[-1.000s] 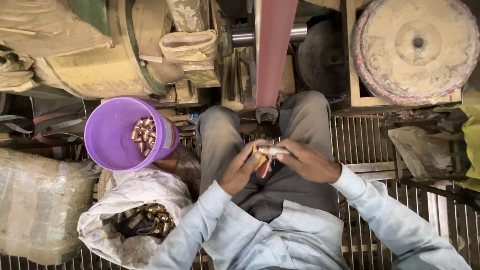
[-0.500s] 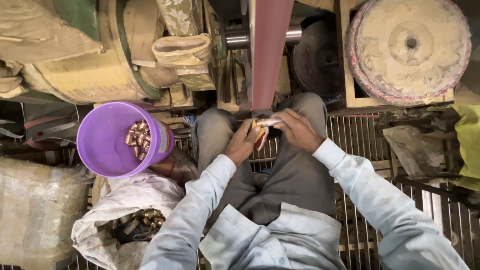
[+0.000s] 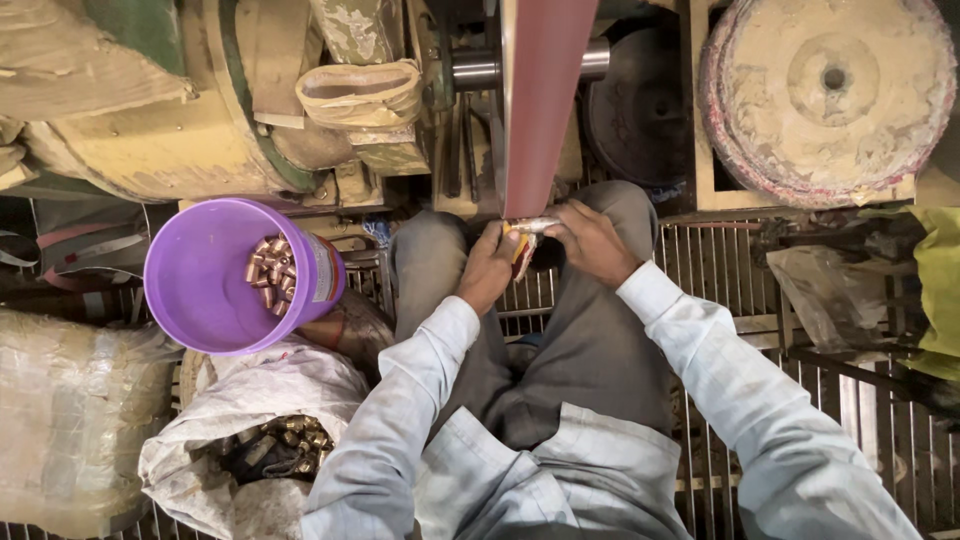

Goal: The person sits on a metal grate floor and repeatedly picks up small brass-colored metal parts from a white sack. They hold each part against a vertical belt sander to polish it, then place the finished part into a purple bucket. The process is repeated continuously.

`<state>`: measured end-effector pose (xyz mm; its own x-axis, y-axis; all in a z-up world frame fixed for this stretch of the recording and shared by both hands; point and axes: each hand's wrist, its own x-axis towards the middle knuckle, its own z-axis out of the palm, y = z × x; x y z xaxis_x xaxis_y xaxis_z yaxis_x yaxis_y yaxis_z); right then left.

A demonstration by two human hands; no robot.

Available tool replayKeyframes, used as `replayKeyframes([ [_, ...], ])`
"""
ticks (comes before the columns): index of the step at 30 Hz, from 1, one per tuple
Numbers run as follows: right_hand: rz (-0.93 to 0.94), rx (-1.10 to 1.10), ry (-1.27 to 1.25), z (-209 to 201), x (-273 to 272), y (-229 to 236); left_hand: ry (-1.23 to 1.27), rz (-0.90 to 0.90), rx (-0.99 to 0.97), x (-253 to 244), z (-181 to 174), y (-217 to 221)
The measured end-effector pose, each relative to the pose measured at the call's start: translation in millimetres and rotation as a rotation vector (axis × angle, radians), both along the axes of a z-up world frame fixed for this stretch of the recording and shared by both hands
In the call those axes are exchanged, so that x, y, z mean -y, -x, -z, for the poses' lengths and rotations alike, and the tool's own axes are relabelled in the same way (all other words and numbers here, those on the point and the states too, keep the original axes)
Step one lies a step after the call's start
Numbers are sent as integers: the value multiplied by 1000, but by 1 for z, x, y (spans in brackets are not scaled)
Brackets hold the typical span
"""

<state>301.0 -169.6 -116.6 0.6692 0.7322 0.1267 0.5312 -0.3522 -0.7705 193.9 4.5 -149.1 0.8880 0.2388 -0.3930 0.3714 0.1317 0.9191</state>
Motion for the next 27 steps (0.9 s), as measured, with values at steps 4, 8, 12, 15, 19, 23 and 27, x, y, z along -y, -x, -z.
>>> replayKeyframes([
  [4, -12, 15, -3, 6, 0, -3, -72, -6, 21, 1, 3, 0],
  [8, 11, 23, 44, 8, -1, -4, -45, -18, 23, 1, 4, -1],
  [12, -3, 7, -18, 5, -2, -3, -21, -19, 21, 1, 2, -1],
  [15, 5, -9, -12, 3, -2, -2, 27, -30, 15, 2, 1, -1],
  [19, 16, -53, 26, 2, -3, -2, 30, -31, -11, 2, 1, -2],
  [23, 6, -68, 16, 1, -4, -4, -17, -35, 3, 1, 1, -2],
  [27, 0, -116, 51, 1, -6, -8, 6, -21, -39, 0, 2, -4],
])
